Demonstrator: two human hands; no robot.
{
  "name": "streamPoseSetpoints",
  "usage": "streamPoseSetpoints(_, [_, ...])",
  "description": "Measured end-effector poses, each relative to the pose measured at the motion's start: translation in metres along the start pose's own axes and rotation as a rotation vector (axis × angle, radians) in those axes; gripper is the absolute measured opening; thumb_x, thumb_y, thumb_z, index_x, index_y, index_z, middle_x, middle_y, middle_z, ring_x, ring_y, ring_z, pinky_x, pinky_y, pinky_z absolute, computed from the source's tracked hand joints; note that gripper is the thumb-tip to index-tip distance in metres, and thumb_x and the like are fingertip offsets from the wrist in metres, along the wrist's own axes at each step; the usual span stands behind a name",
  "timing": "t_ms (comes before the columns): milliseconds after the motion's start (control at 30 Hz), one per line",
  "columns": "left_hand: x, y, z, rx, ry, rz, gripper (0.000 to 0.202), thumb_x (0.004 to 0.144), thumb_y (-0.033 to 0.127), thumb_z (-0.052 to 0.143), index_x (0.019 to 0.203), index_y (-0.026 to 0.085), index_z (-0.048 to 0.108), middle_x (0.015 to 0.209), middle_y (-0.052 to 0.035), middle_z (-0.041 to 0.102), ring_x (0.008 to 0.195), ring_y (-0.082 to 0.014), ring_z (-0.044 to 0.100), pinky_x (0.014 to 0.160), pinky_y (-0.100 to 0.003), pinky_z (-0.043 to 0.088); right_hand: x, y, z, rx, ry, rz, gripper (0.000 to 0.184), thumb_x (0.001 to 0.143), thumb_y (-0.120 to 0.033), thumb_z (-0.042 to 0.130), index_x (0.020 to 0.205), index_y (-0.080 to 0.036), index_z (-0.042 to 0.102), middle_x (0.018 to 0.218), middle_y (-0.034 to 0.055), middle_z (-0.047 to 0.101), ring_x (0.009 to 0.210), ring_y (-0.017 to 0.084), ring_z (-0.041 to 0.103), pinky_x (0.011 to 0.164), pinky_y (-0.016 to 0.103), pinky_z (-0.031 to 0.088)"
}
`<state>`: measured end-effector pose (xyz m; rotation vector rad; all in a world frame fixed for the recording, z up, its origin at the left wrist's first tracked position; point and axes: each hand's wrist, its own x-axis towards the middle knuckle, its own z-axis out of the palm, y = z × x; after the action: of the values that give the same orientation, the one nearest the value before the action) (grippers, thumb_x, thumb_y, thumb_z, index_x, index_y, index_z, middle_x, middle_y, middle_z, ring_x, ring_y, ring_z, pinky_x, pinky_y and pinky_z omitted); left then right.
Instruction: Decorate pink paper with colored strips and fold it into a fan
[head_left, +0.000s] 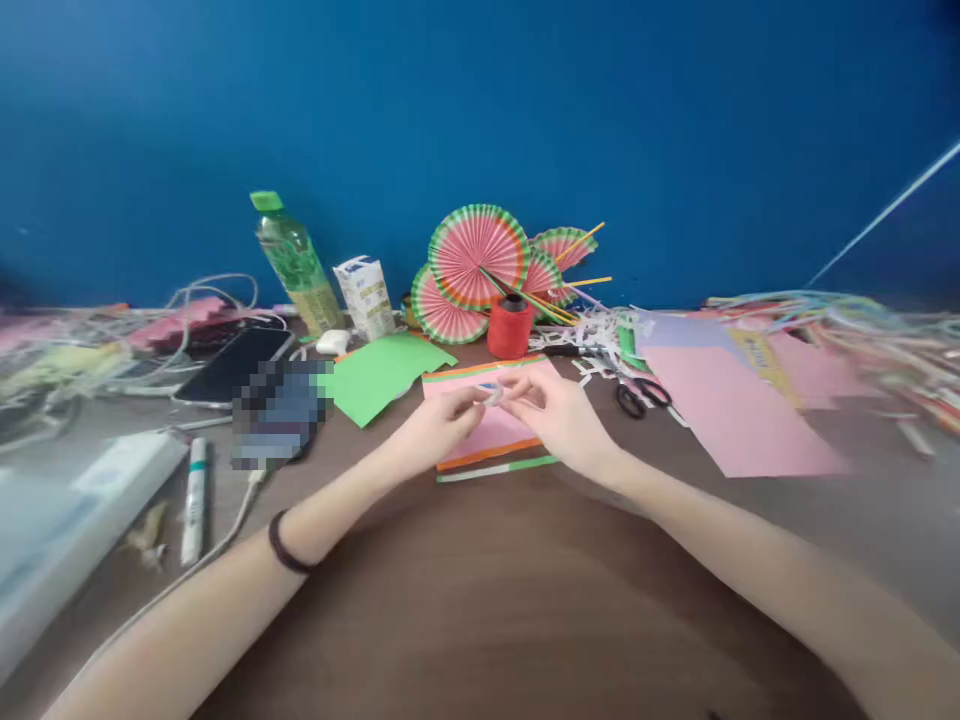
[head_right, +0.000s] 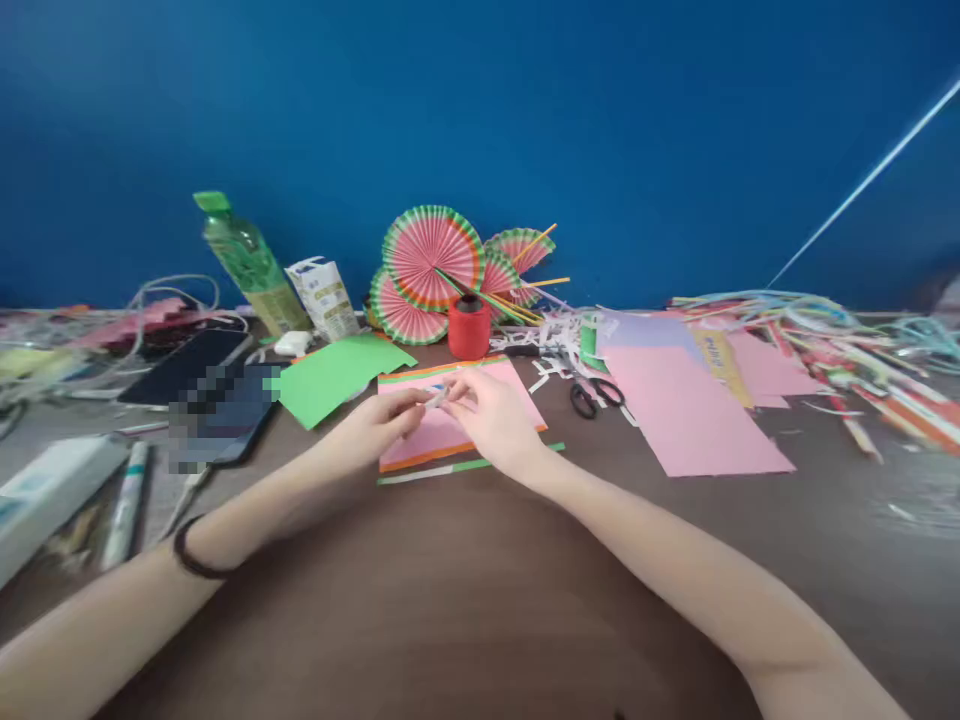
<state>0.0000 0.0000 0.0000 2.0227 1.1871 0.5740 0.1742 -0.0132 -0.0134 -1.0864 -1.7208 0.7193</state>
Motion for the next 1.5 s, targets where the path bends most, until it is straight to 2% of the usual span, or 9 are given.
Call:
streamPoseSetpoints(200, [-0.001, -0.001, 0.000, -0.006, 0.012, 0.011, 0.034, 0.080, 0.027, 0.037, 0.100, 0.016, 0.063, 0.063, 0.0021, 0.056, 0.060, -0.0121, 0.047, 0.059, -0.023, 0.036, -0.003, -0.002, 0.003, -0.109, -0.042, -0.014, 0.012, 0.079, -0.017, 0.052, 0.069, -0.020, 0.046, 0.092, 0.0059, 0.066, 0.086, 0.019, 0.063, 0.077, 0.034, 0.047])
streamPoseSetpoints(367, [-0.002, 0.002, -0.001, -0.079, 0.077, 0.027, 0.034, 0.077, 0.024, 0.040, 0.096, 0.015, 0.067, 0.087, -0.0017, 0.066, 0.074, -0.0156, 0.054, 0.069, -0.025, 0.040, -0.006, -0.006, 0.004, -0.137, -0.121, -0.053, 0.013, 0.084, -0.016, 0.044, 0.073, -0.022, 0.040, 0.098, 0.0070, 0.066, 0.107, 0.020, 0.056, 0.083, 0.035, 0.045])
streamPoseSetpoints(500, [-0.002, 0.000, 0.000, -0.128, 0.097, 0.026, 0.033, 0.076, 0.025, 0.042, 0.094, 0.015, 0.068, 0.087, -0.0012, 0.068, 0.075, -0.0172, 0.056, 0.071, -0.028, 0.042, -0.005, 0.001, 0.004, -0.049, -0.198, -0.077, 0.013, 0.085, -0.015, 0.042, 0.075, -0.023, 0.038, 0.117, 0.0099, 0.059, 0.120, 0.020, 0.046, 0.088, 0.036, 0.044])
streamPoseSetpoints(700, [0.003, -0.010, -0.008, -0.139, 0.199, 0.019, 0.035, 0.077, 0.021, 0.038, 0.096, 0.016, 0.066, 0.096, -0.0026, 0.068, 0.090, -0.0203, 0.057, 0.080, -0.030, 0.042, -0.001, 0.003, -0.001, 0.224, -0.231, -0.046, 0.013, 0.085, -0.020, 0.044, 0.075, -0.022, 0.036, 0.133, 0.0085, 0.046, 0.118, 0.018, 0.048, 0.096, 0.038, 0.040])
streamPoseSetpoints(800, [0.006, -0.017, -0.010, 0.001, 0.218, 0.053, 0.034, 0.082, 0.025, 0.034, 0.098, 0.017, 0.063, 0.097, -0.0037, 0.066, 0.088, -0.0195, 0.058, 0.079, -0.030, 0.042, 0.003, -0.002, -0.004, 0.307, -0.246, -0.017, 0.014, 0.082, -0.025, 0.050, 0.074, -0.021, 0.039, 0.124, 0.0078, 0.053, 0.114, 0.018, 0.051, 0.095, 0.038, 0.040])
streamPoseSetpoints(933, [0.006, -0.022, -0.002, 0.383, 0.111, 0.116, 0.029, 0.084, 0.033, 0.039, 0.085, 0.016, 0.062, 0.084, -0.0066, 0.063, 0.080, -0.0207, 0.055, 0.073, -0.033, 0.042, 0.012, -0.002, -0.013, 0.151, -0.297, 0.081, 0.019, 0.075, -0.034, 0.058, 0.071, -0.018, 0.047, 0.092, 0.0062, 0.064, 0.090, 0.018, 0.060, 0.084, 0.038, 0.044])
streamPoseSetpoints(1100, [0.002, -0.019, 0.007, 0.556, 0.194, 0.237, 0.014, 0.081, 0.026, 0.047, 0.084, 0.016, 0.056, 0.091, -0.0068, 0.055, 0.088, -0.0202, 0.047, 0.084, -0.035, 0.038, 0.022, 0.001, -0.031, 0.085, -0.398, 0.168, 0.025, 0.066, -0.035, 0.066, 0.077, -0.016, 0.055, 0.076, 0.0020, 0.061, 0.070, 0.012, 0.057, 0.069, 0.028, 0.046])
streamPoseSetpoints(1300, [-0.002, -0.015, 0.013, 0.502, -0.074, 0.169, 0.013, 0.073, 0.032, 0.058, 0.073, 0.019, 0.058, 0.096, -0.0040, 0.044, 0.098, -0.0224, 0.040, 0.092, -0.046, 0.027, 0.027, 0.004, -0.052, -0.023, -0.673, 0.382, 0.023, 0.068, -0.036, 0.063, 0.068, -0.013, 0.058, 0.060, 0.0005, 0.060, 0.049, 0.007, 0.052, 0.047, 0.019, 0.039])
streamPoseSetpoints(1500, [-0.002, -0.015, 0.009, 0.455, -0.193, 0.062, 0.016, 0.073, 0.035, 0.057, 0.073, 0.020, 0.056, 0.097, -0.0028, 0.041, 0.102, -0.0227, 0.036, 0.096, -0.048, 0.021, 0.027, 0.013, -0.055, -0.122, -0.912, 0.520, 0.022, 0.068, -0.035, 0.062, 0.069, -0.014, 0.060, 0.061, 0.0007, 0.064, 0.045, 0.007, 0.055, 0.045, 0.018, 0.039])
